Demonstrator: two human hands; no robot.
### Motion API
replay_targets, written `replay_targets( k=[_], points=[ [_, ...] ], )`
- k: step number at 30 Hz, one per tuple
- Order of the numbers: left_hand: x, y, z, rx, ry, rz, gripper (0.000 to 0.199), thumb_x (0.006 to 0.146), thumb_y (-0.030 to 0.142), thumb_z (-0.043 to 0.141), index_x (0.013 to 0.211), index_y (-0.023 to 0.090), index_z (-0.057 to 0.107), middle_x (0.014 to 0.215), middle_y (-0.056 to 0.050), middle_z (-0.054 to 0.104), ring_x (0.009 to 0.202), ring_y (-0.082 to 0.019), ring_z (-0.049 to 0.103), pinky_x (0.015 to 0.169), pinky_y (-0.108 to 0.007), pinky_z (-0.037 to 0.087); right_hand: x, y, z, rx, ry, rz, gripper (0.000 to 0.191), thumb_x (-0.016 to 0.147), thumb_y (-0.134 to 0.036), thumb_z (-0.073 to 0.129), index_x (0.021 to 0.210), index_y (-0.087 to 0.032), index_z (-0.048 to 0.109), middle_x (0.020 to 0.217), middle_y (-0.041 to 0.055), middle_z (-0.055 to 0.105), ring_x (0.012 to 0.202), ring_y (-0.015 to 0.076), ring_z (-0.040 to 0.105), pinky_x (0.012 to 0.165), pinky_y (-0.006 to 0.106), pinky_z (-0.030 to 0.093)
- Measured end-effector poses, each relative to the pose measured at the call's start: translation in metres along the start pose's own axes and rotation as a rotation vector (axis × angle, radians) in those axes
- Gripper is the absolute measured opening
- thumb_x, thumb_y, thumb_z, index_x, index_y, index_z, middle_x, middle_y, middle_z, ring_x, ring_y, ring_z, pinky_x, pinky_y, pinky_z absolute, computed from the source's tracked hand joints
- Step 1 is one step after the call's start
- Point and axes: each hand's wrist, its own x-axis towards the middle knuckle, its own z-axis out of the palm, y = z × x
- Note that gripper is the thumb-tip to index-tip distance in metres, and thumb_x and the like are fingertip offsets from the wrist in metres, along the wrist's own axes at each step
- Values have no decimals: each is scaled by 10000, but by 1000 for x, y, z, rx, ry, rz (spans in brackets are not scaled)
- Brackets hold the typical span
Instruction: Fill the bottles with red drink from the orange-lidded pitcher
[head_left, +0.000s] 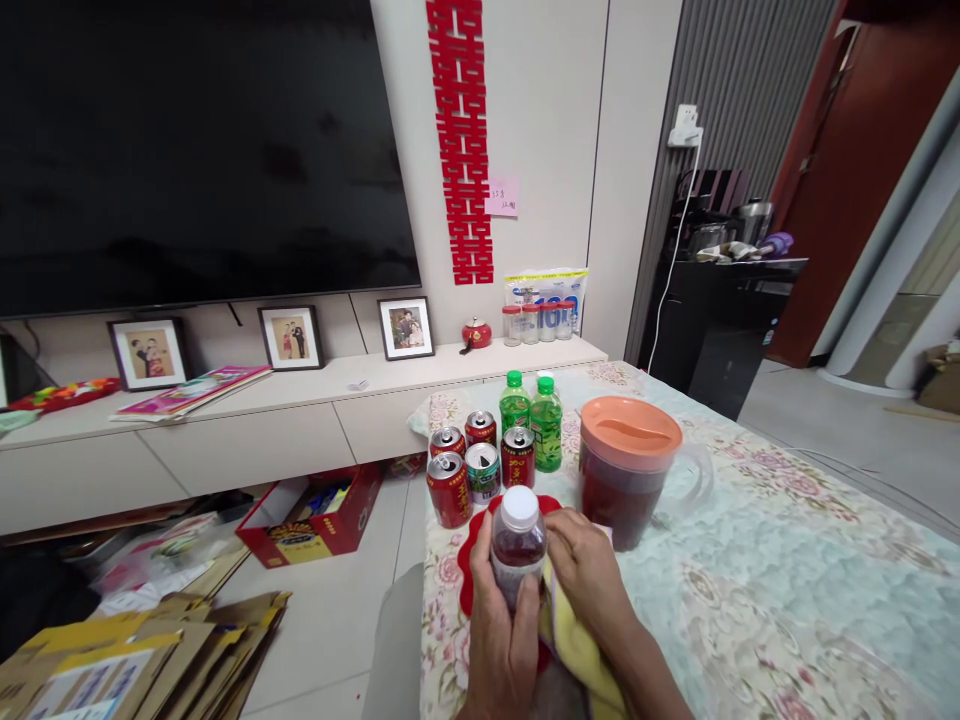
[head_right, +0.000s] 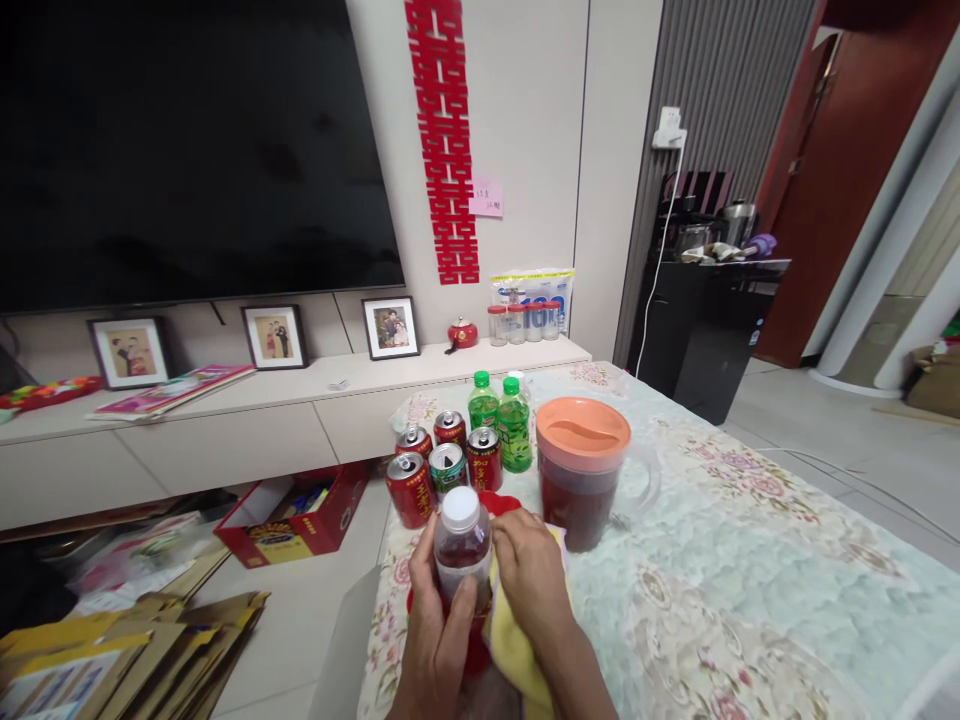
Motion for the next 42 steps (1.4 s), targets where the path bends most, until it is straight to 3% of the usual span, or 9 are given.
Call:
replay_targets(
  k=[6,12,17,20,22,29,34,37,42],
  points=[
    [1,-3,4,35,27,80,618,992,393,463,1545,194,272,1586,-175,377,1487,-290,376,1202,-460,359,-2,2,5,-65,-23,38,206,776,-119,548,649,-216,679,696,71,660,710,238,603,715,347,449],
    [8,-19,1,251,33,149,665,942,330,545,1534,191,276,1494,-199,402,1417,-333,433,1154,-543,388,-3,-9,-7,108,58,40,223,944,-279,536,956,-220,751,997,72,742,955,219,689,857,323,520],
    [9,-19,-1,233,13,124,651,947,349,547,1529,223,282,1498,-179,404,1421,-318,432,1161,-536,385,-7,-23,-18,292,182,-123,151,928,-264,645,1033,-270,754,1085,45,703,1048,189,667,926,288,505],
    [9,-18,0,160,-1,75,646,933,382,569,1506,225,316,1524,-172,422,1448,-321,407,1183,-547,360,-7,-31,-21,274,143,-247,217,912,-205,652,1094,-288,738,1062,32,671,1006,169,658,899,273,499],
    [9,-18,0,112,-28,43,664,923,396,576,1506,215,313,1557,-176,405,1469,-323,387,1197,-545,345,-6,-32,-22,245,120,-278,155,913,-194,625,1011,-258,728,1000,29,649,958,162,648,861,268,493],
    [4,-9,-2,42,-93,-26,704,944,359,525,1557,180,230,1642,-179,295,1542,-297,270,1263,-501,237,-1,-14,-16,77,-16,12,113,880,-243,485,801,-211,559,849,40,632,830,203,614,764,315,461],
    [1,-4,-3,-33,-57,-46,663,978,379,460,1562,157,237,1632,-184,324,1545,-289,262,1271,-488,218,-2,-2,-2,-21,-87,77,140,776,-131,520,704,-197,620,762,59,662,760,243,619,705,338,406],
    [3,-10,-2,4,-79,-16,665,972,398,490,1549,178,242,1630,-187,315,1524,-294,311,1250,-494,271,-3,-3,-2,-2,-59,89,158,803,-137,533,745,-197,667,801,61,696,788,245,643,727,342,427],
    [5,-19,1,42,42,45,656,901,401,603,1460,186,335,1526,-215,429,1410,-336,469,1167,-559,379,-7,-12,-11,121,119,77,180,938,-335,571,1009,-208,677,1030,75,723,981,231,674,868,339,500]
  ],
)
